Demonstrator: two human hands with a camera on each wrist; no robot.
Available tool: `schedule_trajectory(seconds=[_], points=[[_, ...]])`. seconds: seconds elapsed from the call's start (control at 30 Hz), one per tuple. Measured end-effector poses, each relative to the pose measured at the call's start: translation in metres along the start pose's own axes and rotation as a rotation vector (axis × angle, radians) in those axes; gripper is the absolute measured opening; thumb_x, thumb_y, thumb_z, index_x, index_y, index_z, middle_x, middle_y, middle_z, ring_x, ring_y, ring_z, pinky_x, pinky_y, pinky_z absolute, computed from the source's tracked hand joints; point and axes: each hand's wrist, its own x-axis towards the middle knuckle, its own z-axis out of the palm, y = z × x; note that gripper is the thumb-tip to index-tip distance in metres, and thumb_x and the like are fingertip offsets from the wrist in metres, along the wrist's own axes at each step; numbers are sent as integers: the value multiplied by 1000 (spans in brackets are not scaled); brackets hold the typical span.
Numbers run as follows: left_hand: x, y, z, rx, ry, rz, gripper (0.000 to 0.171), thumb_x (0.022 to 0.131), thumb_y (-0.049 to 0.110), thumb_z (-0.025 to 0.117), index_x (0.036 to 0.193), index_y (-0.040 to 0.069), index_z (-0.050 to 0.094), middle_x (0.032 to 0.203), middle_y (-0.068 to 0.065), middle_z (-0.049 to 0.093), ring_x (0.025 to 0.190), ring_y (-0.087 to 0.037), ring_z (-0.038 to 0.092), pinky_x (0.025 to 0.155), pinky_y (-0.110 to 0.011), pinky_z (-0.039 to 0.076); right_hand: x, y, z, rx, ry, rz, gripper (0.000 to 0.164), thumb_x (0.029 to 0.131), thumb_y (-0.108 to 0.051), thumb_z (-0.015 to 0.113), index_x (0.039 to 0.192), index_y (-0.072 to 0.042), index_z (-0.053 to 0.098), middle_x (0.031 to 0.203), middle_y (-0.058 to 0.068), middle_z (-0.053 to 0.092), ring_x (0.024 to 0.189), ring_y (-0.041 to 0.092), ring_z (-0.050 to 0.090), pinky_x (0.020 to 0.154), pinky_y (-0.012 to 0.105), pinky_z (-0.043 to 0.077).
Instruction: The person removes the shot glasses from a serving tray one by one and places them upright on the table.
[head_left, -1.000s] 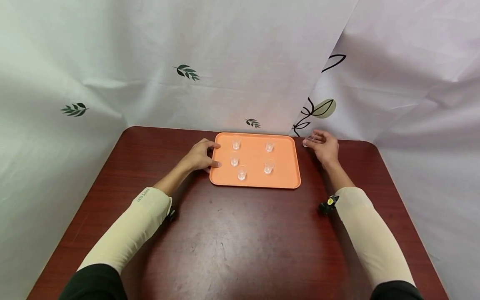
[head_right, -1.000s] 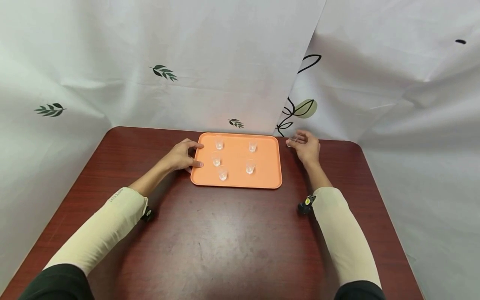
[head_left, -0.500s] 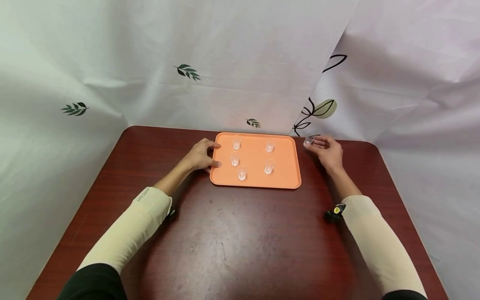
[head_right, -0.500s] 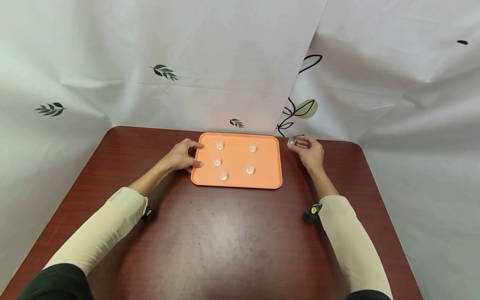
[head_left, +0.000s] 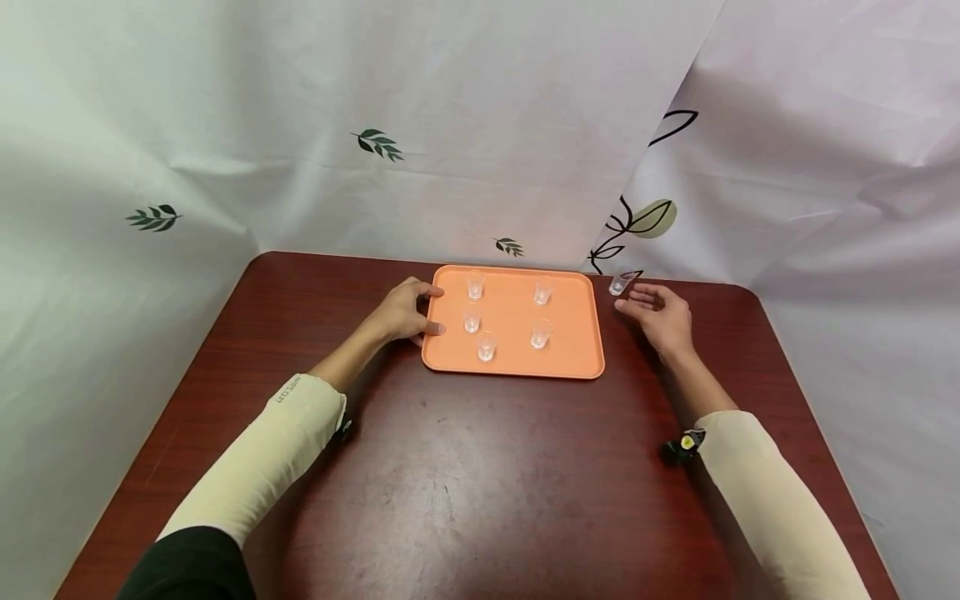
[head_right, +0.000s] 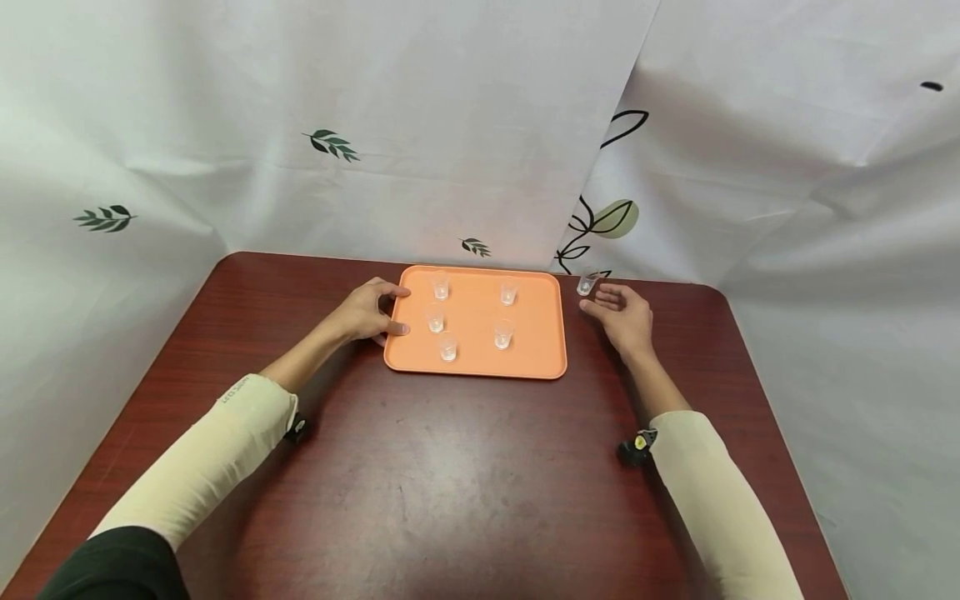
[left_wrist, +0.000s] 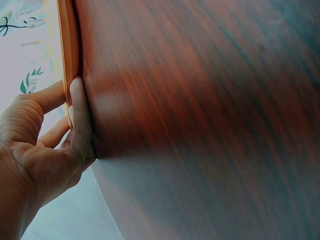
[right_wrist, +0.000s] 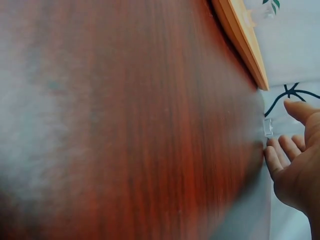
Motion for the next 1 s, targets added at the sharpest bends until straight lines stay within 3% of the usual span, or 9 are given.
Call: schedule_trajectory(seconds=[0.17, 0.43, 0.8, 1.0], points=[[-1, 0, 0, 9, 2, 0, 76, 90, 0, 94, 159, 2, 61, 151, -23, 49, 85, -31, 70, 58, -37, 72, -7, 1, -1, 5, -6, 14, 63, 97, -24, 92, 151, 0, 69, 141, 24, 73, 98, -12, 66, 87, 2, 55], [-2, 1, 1, 12, 5, 1, 76, 90, 1, 93, 159, 1, 61, 151, -23, 49, 81, -29, 70, 57, -37, 71, -18, 3, 2, 60, -14, 46, 60, 96, -21, 93, 148, 0, 71, 115, -7, 77, 99, -10, 69, 86, 2, 58], [-3, 2, 0, 25, 6, 2, 76, 90, 2, 94, 159, 1, 61, 152, -22, 49, 86, -32, 70, 57, -37, 71, -35, -8, 14, 160, -57, -15, 56, 95, -15, 94, 140, 7, 71, 101, -21, 77, 96, -8, 75, 85, 6, 62], [-3, 1, 1, 28, 13, 3, 76, 90, 2, 94, 158, 2, 62, 152, -22, 50, 88, -32, 70, 57, -37, 71, -44, -14, 20, 232, -93, -71, 49, 95, -6, 91, 136, 10, 72, 103, -15, 82, 96, -6, 77, 85, 9, 65]])
